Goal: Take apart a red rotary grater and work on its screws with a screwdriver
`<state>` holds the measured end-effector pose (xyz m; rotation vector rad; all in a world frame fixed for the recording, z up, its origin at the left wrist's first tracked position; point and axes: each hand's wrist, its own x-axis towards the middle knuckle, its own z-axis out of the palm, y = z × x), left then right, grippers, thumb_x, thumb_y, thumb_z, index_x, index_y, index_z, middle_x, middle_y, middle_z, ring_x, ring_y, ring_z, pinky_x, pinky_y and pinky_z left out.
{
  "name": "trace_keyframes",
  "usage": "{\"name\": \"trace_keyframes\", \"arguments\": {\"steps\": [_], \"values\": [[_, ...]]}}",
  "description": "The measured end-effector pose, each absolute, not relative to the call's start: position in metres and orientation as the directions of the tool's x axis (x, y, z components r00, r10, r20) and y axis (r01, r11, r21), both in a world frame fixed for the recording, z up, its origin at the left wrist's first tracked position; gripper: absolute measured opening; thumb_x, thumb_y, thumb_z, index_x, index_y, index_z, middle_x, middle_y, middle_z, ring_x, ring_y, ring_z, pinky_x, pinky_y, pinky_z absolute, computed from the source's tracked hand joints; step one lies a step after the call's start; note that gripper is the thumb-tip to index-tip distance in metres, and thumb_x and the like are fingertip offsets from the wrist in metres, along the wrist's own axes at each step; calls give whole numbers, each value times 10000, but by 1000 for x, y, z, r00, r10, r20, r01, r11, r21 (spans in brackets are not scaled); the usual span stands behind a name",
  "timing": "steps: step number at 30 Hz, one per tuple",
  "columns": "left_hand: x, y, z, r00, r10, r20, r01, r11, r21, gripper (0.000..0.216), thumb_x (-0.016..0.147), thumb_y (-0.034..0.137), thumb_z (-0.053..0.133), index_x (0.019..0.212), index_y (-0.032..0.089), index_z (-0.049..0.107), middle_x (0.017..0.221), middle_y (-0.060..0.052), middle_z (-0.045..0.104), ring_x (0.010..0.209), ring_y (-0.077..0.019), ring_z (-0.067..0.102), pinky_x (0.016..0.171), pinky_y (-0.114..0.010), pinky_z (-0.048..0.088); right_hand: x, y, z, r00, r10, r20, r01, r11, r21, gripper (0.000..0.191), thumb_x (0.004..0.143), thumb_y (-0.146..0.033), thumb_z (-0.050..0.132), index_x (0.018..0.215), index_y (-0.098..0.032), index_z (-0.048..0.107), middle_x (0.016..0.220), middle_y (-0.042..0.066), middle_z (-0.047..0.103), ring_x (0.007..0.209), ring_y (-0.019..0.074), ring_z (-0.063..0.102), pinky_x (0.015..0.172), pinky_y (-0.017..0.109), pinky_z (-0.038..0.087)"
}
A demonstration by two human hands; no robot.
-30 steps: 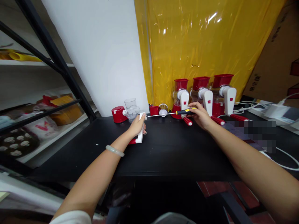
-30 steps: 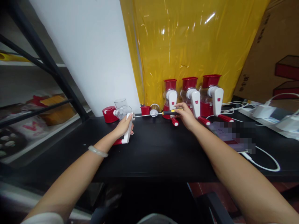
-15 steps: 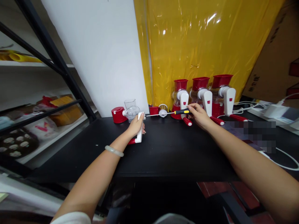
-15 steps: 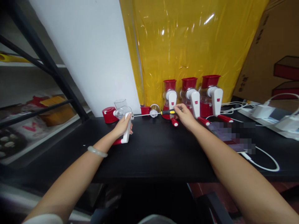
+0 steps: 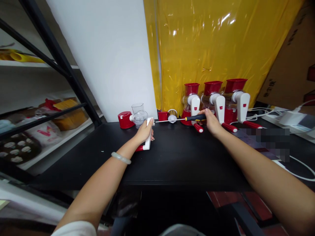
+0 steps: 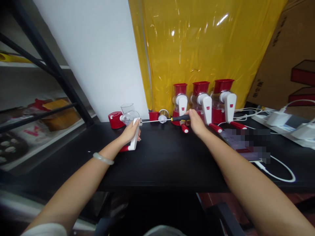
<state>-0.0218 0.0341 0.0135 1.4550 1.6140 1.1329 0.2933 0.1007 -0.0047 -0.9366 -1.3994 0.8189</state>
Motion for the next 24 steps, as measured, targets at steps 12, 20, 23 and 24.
{"name": "trace_keyframes", "arguments": {"steps": [12,20,23,24], "values": [[-23,36,12,-143,987,70,381,-10,924,380,984,597,364,1054,227,409,516,63,535,380,-160,589,394,-246,511,291,101,-4,0,918,396,-47,395,-917,374,718,-546,693,887,-244,553,736,-35,575,572,99,514,542,260,445],[-24,37,9,-124,990,63,395,-9,919,418,967,628,378,1073,225,418,519,58,544,389,-163,600,404,-249,516,291,97,2,31,922,386,-70,387,-919,328,700,-502,697,868,-255,561,862,1,579,734,151,576,592,286,507],[-23,36,11,-142,989,52,397,8,918,406,976,611,372,1084,222,414,512,62,535,383,-161,597,404,-245,516,293,97,-2,74,887,455,126,444,-887,448,826,-688,505,827,-245,572,793,19,581,662,157,550,568,305,485],[-23,36,11,-145,988,52,398,10,917,402,977,608,373,1082,222,413,512,64,533,380,-158,594,403,-242,514,294,97,-3,71,883,463,184,445,-876,497,843,-722,449,822,-242,576,738,15,568,612,151,531,546,302,463]]}}
